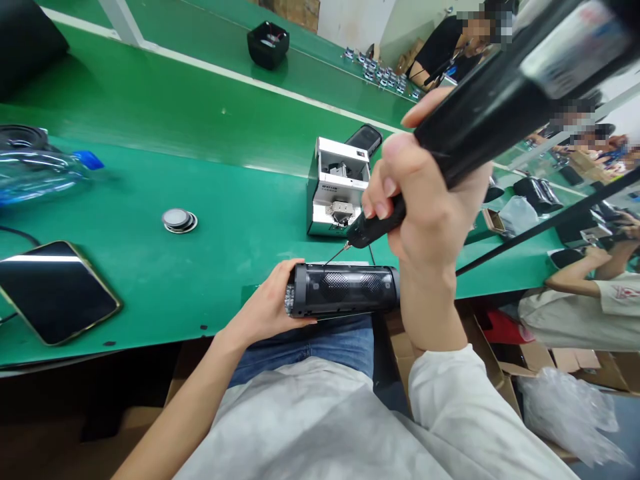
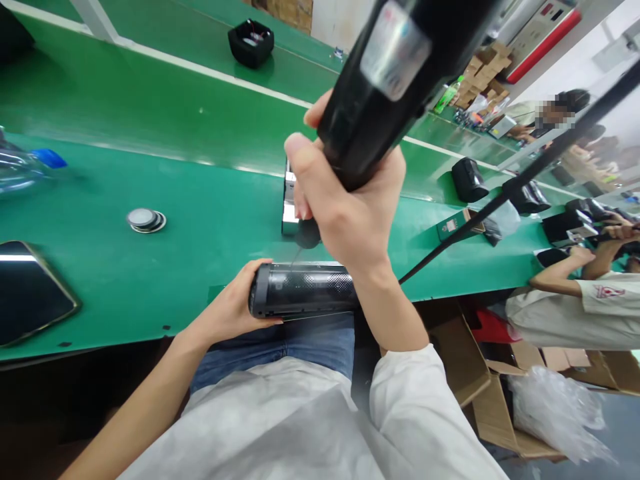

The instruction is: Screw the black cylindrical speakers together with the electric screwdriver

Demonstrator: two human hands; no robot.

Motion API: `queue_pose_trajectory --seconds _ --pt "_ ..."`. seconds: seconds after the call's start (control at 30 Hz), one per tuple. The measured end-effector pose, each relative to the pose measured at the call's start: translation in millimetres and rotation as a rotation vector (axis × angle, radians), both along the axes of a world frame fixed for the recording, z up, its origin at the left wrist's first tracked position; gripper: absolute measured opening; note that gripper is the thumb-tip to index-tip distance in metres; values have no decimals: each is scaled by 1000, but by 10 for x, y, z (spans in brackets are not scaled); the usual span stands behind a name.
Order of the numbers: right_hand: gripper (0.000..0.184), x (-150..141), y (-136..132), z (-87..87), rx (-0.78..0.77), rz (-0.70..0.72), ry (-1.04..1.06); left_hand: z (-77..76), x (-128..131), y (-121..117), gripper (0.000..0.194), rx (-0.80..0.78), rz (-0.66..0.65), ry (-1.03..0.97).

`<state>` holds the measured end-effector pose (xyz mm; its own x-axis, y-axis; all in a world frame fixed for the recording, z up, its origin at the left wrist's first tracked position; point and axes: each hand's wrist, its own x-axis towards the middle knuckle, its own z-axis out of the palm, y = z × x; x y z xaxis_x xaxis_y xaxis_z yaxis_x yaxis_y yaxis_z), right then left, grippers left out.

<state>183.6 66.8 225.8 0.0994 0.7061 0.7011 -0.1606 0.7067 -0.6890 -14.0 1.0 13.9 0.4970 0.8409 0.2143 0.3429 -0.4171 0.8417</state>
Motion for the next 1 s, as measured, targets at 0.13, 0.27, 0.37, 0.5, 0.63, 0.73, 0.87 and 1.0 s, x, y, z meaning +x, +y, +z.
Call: queue_pose_trajectory --seconds 0.13,0.27,0.37,0.5,0.63,0.73,0.87,1.0 --pt "24 -67 -38 -250 -142 -14 -91 -4 1 -3 105 -12 -2 -10" --pt "24 -58 -94 -432 -170 -23 -96 24 12 -13 104 -21 1 -13" --pt "28 -23 -107 -488 -182 -42 -133 42 16 -12 102 -33 1 -24" --pt "34 -4 -96 -493 -215 -34 -145 51 13 -3 102 -35 4 -28" --pt "35 -28 -95 -468 -235 -17 -164 42 8 3 102 -30 -2 -19" --pt "33 -70 -111 -454 -238 -44 -173 27 9 7 102 -20 -8 -24" --pt "36 -54 -106 -382 -229 33 -176 12 9 7 102 -7 -7 -18" --pt "30 165 -12 -145 -107 53 -120 12 6 9 101 9 -1 -1"
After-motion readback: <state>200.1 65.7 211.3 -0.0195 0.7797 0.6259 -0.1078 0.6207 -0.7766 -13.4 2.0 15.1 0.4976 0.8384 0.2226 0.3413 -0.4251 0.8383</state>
